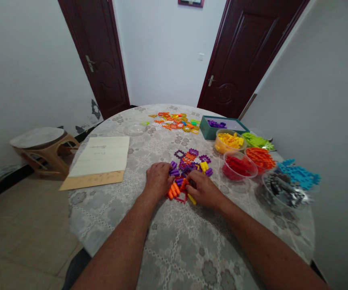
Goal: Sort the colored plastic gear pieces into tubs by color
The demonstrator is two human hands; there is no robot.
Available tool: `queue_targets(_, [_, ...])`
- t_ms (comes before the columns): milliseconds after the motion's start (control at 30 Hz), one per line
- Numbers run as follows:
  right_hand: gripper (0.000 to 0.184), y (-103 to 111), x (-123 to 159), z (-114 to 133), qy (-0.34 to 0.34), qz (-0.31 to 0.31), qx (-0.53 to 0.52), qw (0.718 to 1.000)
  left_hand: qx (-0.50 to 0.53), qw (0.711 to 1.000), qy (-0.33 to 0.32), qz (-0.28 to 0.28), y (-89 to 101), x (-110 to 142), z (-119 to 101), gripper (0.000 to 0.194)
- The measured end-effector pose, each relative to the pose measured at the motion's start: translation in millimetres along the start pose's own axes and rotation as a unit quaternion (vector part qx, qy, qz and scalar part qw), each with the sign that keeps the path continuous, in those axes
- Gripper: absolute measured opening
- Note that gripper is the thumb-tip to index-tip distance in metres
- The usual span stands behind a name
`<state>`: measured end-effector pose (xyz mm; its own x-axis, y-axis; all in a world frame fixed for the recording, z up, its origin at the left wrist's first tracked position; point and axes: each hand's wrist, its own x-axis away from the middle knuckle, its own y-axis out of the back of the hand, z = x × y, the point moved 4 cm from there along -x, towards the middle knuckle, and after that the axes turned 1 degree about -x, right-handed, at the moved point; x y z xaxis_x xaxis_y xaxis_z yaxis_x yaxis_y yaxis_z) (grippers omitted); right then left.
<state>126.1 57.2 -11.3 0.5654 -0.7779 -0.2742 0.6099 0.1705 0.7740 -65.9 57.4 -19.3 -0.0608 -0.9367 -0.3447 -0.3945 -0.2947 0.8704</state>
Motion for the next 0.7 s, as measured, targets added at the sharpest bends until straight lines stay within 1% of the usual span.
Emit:
queue_targets(167, [0.016, 0.9, 1.1, 1.0, 0.014, -0.006, 0.022, 1.000, -0.012, 1.000, -0.001, -0.002, 1.1, 0.8, -1.7, 0.031])
queue_targets(333, [0.015, 0.3, 1.7, 0.2, 0.010, -0.015, 0.021, 1.000, -0.007, 1.000, -0.011, -0.006, -2.0, 0.6, 0.1, 0.024])
queue_targets(433, [0.025, 0.5, 1.4, -1.0, 0.007, -0.018, 0.006, 1.000, -0.011, 1.000, -0.019, -0.019, -1.6, 0.2, 0.0, 0.015])
queue_targets(500, [0.031, 0.6, 1.1, -2.5, -0.002, -0.023, -0.001, 1.000, -0.011, 0.999, -0.024, -0.021, -1.0, 0.1, -0.4, 0.013])
queue_targets(567, [0.034, 0.8, 0.7, -3.4, -0.008, -0.028, -0.003, 1.000, -0.013, 0.999, -0.026, -0.012, -0.9, -0.1, -0.8, 0.015])
queue_targets(700, [0.028, 0.6, 0.4, -2.9, -0.005, -0.029, 0.003, 1.000, -0.027, 0.999, -0.018, 0.015, -2.7, -0.8, -0.1, 0.023])
